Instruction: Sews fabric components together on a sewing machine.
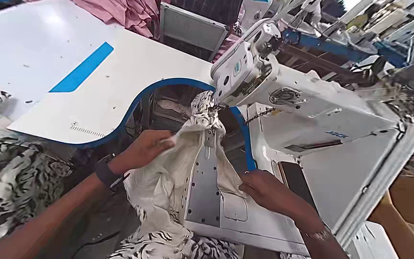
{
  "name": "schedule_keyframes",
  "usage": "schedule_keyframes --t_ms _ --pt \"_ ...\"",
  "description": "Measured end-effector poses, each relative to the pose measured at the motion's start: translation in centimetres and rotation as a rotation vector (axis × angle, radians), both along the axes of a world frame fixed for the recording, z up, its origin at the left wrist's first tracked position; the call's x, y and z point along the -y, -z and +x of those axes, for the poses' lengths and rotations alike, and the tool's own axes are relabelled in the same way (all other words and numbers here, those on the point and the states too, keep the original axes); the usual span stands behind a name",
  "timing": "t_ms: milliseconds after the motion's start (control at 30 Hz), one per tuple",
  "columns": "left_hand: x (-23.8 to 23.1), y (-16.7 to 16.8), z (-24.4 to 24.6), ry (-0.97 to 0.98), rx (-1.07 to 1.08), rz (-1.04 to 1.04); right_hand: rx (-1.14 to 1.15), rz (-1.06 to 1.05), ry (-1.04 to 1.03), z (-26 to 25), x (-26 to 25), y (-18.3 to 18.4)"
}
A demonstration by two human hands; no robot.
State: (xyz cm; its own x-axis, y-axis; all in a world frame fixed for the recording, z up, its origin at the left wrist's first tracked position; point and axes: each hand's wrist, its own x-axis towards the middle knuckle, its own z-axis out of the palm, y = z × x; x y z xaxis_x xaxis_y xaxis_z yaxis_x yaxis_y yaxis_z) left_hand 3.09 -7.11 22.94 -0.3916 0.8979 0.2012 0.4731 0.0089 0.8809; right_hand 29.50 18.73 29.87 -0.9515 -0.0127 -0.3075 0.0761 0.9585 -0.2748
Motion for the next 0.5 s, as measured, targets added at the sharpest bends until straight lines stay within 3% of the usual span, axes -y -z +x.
schedule_keyframes --t_ms 67,167,300,400,500 --pt "-0.4 -3.0 8.1 0.009 -0.231 -0.011 -0.331 0.289 -0.001 2.1 7.5 -2.8" --pt "-1.9 -1.5 17.3 -0.274 -0.316 -0.071 -0.525 0.436 0.164 2.1 13.3 0.1" --pt "-2.5 -0.2 19.1 -0.436 -0.348 0.011 -0.537 0.473 0.301 1.0 14.3 -0.1" --pt "-3.2 0.0 17.0 -0.519 -0.509 0.121 -0.566 0.53 0.287 -0.9 14.4 0.3" --pt "-4.1 0.3 15.4 -0.491 -0.502 0.167 -0.513 0.541 0.31 -2.3 14.0 -0.3"
